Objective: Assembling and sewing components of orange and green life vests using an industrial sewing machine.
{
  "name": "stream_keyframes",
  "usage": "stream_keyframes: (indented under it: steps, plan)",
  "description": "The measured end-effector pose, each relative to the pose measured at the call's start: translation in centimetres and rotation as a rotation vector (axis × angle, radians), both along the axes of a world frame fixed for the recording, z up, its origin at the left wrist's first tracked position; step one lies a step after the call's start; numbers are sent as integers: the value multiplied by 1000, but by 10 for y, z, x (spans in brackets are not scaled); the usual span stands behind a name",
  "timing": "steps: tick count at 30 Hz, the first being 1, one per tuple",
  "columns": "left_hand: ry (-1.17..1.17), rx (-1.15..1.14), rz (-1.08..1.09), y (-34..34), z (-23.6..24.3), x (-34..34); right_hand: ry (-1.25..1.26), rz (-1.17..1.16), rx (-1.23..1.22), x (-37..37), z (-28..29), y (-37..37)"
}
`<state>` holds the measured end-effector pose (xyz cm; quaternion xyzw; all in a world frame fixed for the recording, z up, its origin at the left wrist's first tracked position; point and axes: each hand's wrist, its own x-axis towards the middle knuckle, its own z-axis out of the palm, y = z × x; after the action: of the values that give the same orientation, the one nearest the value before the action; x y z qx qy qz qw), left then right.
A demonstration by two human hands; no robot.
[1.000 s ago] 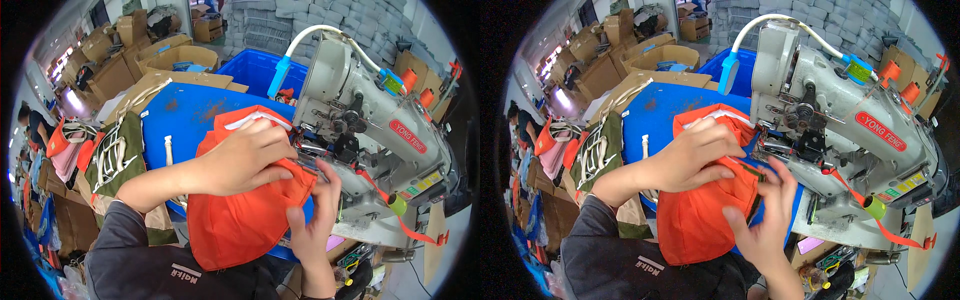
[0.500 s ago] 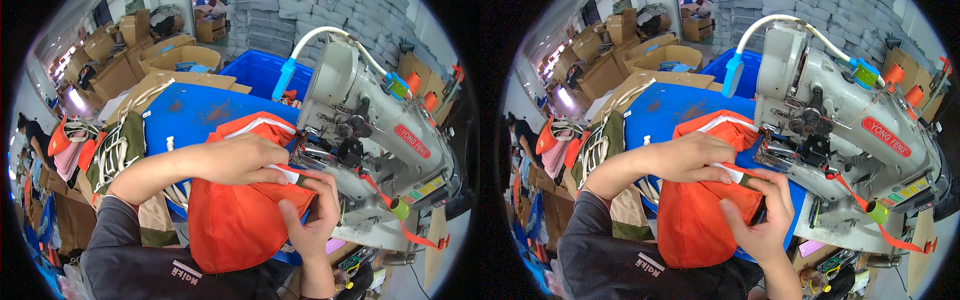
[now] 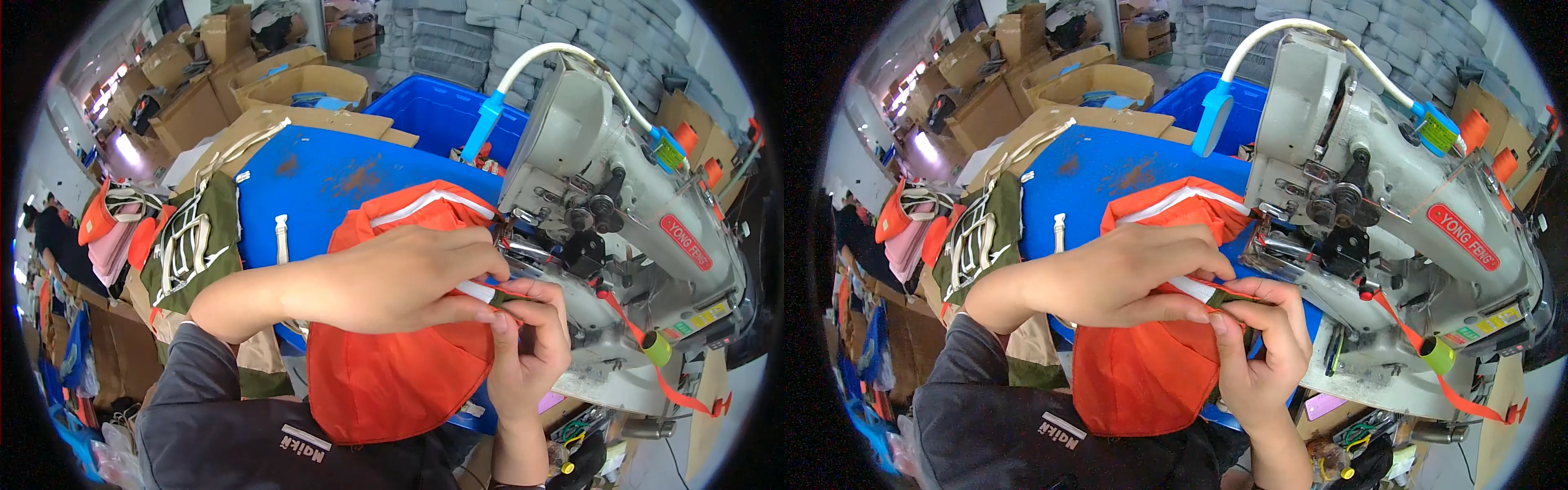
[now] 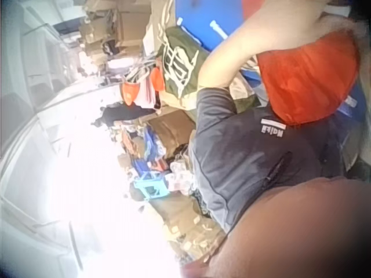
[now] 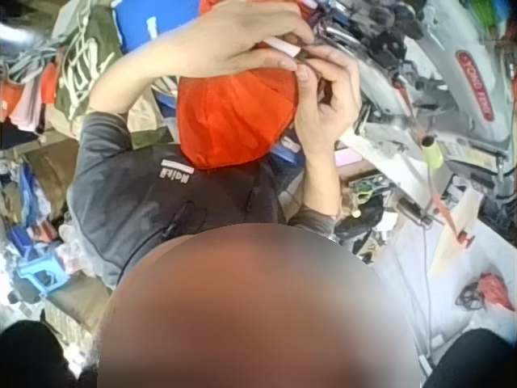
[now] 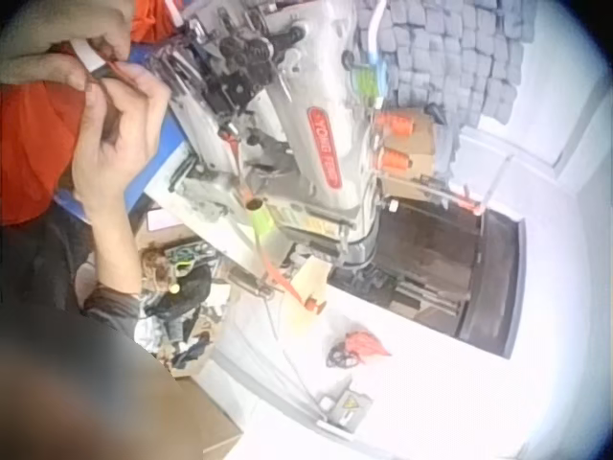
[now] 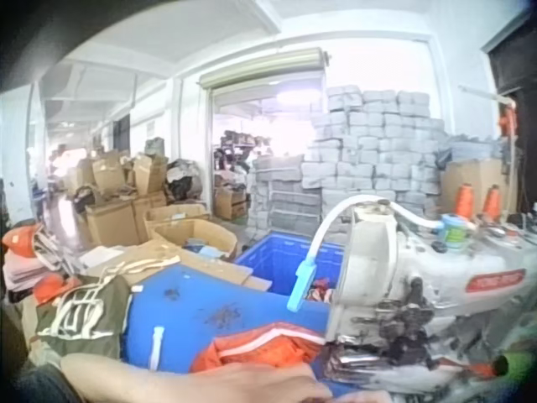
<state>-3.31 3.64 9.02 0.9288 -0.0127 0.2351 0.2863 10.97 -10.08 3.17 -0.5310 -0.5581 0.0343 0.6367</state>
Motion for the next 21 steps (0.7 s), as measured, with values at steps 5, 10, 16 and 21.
stream_keyframes:
  steps: [5, 10, 16, 21]
  plan:
    - [-29, -73, -31, 3, -10, 5, 28, 27, -37, -2, -2, -4]
    - [-66, 39, 27, -2, -14, 1, 189, 59, 16, -1, -8, -6]
    - [-46, 49, 26, -12, -1, 6, 170, 0, 22, -1, -5, -8]
    - [34, -4, 1, -9, -4, 6, 233, 9, -2, -3, -3, -12]
